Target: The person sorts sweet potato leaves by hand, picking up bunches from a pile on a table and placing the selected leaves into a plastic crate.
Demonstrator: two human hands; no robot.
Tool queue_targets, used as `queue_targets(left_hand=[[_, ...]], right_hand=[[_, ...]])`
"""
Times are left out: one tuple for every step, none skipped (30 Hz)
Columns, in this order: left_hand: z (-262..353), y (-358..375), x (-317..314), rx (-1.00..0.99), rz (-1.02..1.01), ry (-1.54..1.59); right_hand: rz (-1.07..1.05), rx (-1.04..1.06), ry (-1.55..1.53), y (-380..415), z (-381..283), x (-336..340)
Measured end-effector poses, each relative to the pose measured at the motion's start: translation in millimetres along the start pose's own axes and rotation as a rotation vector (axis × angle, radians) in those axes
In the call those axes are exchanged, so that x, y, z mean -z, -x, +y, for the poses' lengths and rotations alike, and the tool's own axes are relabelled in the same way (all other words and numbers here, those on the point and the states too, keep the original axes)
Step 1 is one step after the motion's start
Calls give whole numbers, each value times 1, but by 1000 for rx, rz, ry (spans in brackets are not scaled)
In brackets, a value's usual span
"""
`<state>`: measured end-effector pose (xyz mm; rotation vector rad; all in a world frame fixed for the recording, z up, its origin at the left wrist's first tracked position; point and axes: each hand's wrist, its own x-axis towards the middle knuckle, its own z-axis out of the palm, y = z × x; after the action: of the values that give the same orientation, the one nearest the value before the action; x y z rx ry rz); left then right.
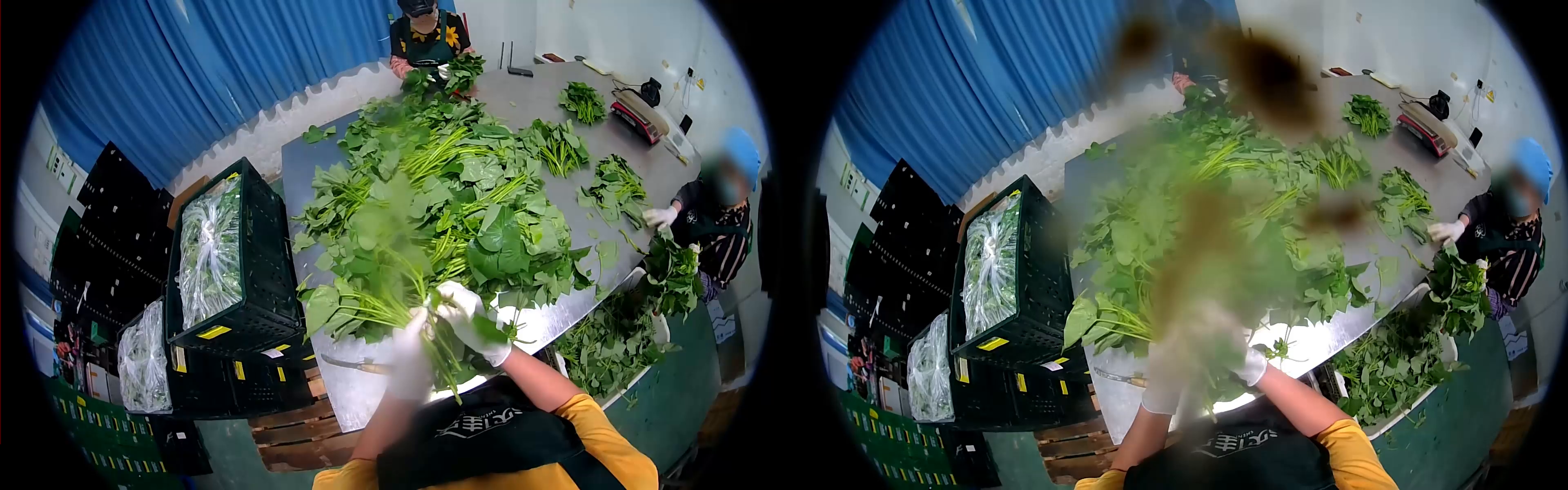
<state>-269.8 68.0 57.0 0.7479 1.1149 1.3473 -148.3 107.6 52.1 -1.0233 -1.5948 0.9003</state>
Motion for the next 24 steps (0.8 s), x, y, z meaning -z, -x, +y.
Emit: queue_targets(left_hand=[[-2,-1,-1,17,73,40],[5,0,-6,119,107,136],[-6,-9,8,118,110,138],[-24,-24,35,71,43,111],[-10,-28,37,17,-24,82],[3,-24,35,76,83,43],[11,-25,35,64,98,42],[16,-25,37,75,154,140],[17,-24,39,85,208,241],[9,-30,47,33,181,235],[6,-27,50,27,190,236],[2,-26,49,48,168,236],[0,-26,46,71,142,236],[1,-25,41,66,136,242],[4,-22,35,65,132,245],[8,-18,28,-6,142,111],[10,-15,23,-78,150,-25],[-5,-21,29,-43,114,31],[0,-17,25,-42,109,27],[10,-10,18,-28,91,21],[15,-6,14,-14,72,17],[-11,-16,29,-41,10,-50],[-14,-16,30,-39,6,-49],[-16,-16,30,27,-28,107]], right_hand=[[28,199,39,1,-1,-1],[-135,-58,-78,8,-6,3],[-202,126,-153,11,-8,4],[-264,268,-1,24,1,2],[-323,417,149,32,4,4],[-412,398,213,37,5,14],[-359,369,139,43,13,28],[-240,198,-48,52,26,38],[-228,-349,-349,57,43,53],[-353,-354,187,57,41,72],[-455,-336,727,56,35,83],[-462,-329,922,56,38,79],[-460,-322,1119,57,41,77],[-395,-273,890,50,26,74],[-331,-225,661,45,10,66],[-229,-197,369,45,10,57],[-181,-221,180,38,-3,46],[-189,-234,180,33,-23,38],[-196,-248,178,26,-48,32],[-303,-280,225,22,-47,26],[-409,-311,273,18,-46,22],[-524,-249,401,17,-50,21],[-521,-251,403,21,-42,21],[-439,-72,362,30,-26,21]])
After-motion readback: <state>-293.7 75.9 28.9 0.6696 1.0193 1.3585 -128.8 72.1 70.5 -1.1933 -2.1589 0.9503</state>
